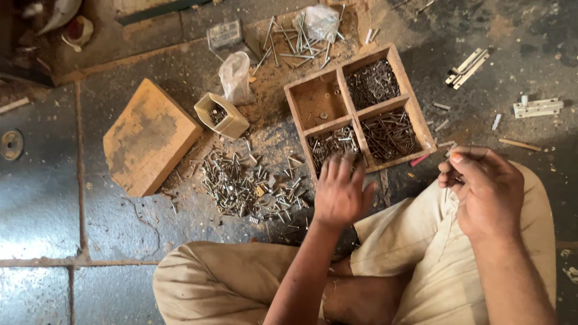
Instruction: The person sits on the floor and sorts a mixed pile of metal fasteners, including screws and nails, into a compartmentalized wooden box. They pick up handfuls of fasteners, separate them by type, and place them into specific sections of the box.
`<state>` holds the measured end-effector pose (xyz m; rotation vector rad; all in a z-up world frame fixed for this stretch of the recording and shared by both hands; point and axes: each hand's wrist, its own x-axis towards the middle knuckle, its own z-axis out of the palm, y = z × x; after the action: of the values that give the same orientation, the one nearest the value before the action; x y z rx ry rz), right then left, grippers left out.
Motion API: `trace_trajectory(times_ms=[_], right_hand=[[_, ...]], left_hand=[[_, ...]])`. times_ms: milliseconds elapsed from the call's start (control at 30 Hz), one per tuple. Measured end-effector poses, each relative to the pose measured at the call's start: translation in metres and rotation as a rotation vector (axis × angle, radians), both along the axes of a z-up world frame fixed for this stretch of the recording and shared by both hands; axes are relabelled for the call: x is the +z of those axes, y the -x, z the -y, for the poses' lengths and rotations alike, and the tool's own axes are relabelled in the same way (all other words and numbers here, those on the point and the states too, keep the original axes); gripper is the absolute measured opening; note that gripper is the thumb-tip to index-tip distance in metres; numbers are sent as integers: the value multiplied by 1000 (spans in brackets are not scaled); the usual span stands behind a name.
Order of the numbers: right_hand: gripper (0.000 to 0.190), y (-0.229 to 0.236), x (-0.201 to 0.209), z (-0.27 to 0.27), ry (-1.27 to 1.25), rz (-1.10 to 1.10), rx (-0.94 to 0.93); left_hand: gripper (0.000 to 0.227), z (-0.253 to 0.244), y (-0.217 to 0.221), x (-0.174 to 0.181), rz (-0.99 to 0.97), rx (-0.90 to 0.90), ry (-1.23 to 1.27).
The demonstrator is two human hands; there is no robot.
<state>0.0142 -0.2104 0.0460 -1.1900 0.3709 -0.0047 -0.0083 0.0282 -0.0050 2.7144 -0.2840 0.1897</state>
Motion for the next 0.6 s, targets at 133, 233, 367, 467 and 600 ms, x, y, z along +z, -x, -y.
trace_trajectory(times_ms=[133,233,367,467,600], right_hand=[[7,0,-6,1,12,-12,25],[6,0,-3,1,-1,-3,7],[8,-2,2,-2,-4,2,-1],[8,0,3,-3,2,-2,-8],[7,1,2,-2,-7,6,15]], left_hand=[[89,-3,-42,-18,-46,170,-76],[96,0,-54,-11,-45,108,-196],[94,2,-17,9,-235,18,-49],[87,3,5,5,-27,1,-79],[86,-2,-6,-1,41,93,-136]])
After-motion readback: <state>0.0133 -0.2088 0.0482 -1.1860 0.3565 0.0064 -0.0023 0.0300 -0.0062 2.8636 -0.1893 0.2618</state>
